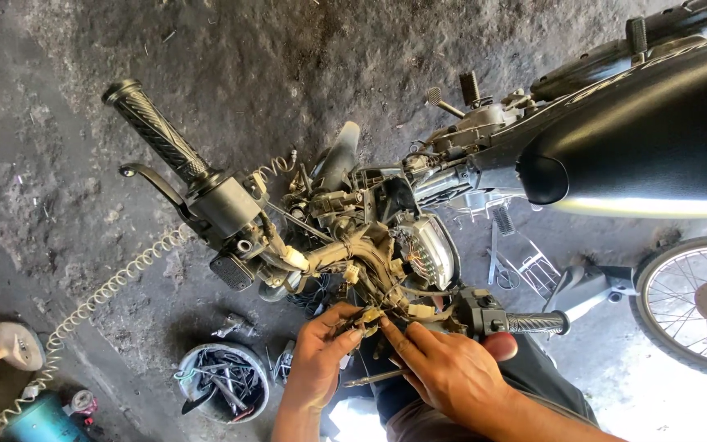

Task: The person removes the motorcycle's instrument cluster and headlight assembly. They then use a screwdriver to detach the headlight bulb from its housing and place the bulb into a plastic bag.

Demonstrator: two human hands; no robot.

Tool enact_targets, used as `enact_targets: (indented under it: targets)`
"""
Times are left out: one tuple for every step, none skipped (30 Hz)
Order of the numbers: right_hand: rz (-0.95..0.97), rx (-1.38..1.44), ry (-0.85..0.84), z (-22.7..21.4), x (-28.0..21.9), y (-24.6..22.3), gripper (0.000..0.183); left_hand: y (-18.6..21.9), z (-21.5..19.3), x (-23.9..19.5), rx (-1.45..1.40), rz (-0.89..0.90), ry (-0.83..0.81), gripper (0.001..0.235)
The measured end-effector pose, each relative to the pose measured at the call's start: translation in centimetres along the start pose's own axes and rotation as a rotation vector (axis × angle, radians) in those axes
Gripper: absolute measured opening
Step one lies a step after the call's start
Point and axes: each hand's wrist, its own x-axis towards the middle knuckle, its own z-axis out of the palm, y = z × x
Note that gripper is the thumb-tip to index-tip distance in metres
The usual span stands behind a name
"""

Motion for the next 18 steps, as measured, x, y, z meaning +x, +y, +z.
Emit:
enact_targets:
  targets:
    - [-0.001,-0.001,0.001,0.0,0.0,0.0,0.069,0.3,0.3,0.0,0.0,0.002,0.0,0.032]
    - [-0.001,0.006,-0.004,0.1,0.0,0.0,0.069,0.6,0.5,0.0,-0.005,-0.006,0.002,0.032]
    - [0.0,0.013,-0.008,0.0,0.0,0.1,0.07,0.9,0.8,0.1,-0.009,-0.014,0.005,0.032]
    - [0.0,0.012,-0.007,0.0,0.0,0.1,0.07,0.6,0.6,0.1,-0.009,-0.013,0.003,0.032]
    - [0.005,0.018,-0.014,0.0,0.0,0.0,0.071,0.4,0.3,0.2,-0.018,-0.013,0.004,0.033]
    - [0.009,0.025,-0.021,0.0,0.0,0.0,0.072,0.1,0.0,0.3,-0.026,-0.013,0.004,0.034]
    - [0.008,0.024,-0.022,0.0,0.0,0.0,0.072,-0.2,-0.1,0.3,-0.027,-0.012,0.004,0.034]
    - [0.012,0.027,-0.026,0.0,0.0,0.0,0.073,-0.4,-0.3,0.3,-0.037,-0.004,0.001,0.034]
    - [0.014,0.029,-0.03,-0.1,0.0,0.0,0.074,-0.6,-0.5,0.3,-0.047,0.004,-0.003,0.034]
    - [0.013,0.028,-0.031,0.0,0.0,0.0,0.074,-0.5,-0.4,0.4,-0.048,0.006,-0.003,0.034]
    - [0.016,0.026,-0.033,0.0,0.0,0.1,0.074,-0.3,-0.3,0.4,-0.065,0.005,-0.01,0.034]
    - [0.018,0.023,-0.035,0.1,0.0,0.1,0.075,-0.1,-0.1,0.4,-0.082,0.003,-0.017,0.033]
    - [0.018,0.023,-0.035,0.0,0.0,0.0,0.075,-0.3,-0.3,0.5,-0.083,0.004,-0.017,0.033]
    - [0.026,0.02,-0.038,0.0,0.0,0.0,0.074,-0.5,-0.5,0.6,-0.095,0.002,-0.017,0.033]
    - [0.033,0.018,-0.041,-0.1,0.0,0.0,0.074,-0.7,-0.7,0.6,-0.107,0.001,-0.017,0.033]
    - [0.032,0.018,-0.042,0.0,0.0,-0.1,0.074,-0.8,-0.8,0.6,-0.108,0.002,-0.017,0.033]
    - [0.036,0.012,-0.04,0.0,0.0,-0.1,0.073,-0.8,-0.9,0.7,-0.114,-0.002,-0.008,0.035]
    - [0.04,0.007,-0.039,0.0,0.0,-0.1,0.071,-0.8,-1.0,0.7,-0.121,-0.006,0.001,0.036]
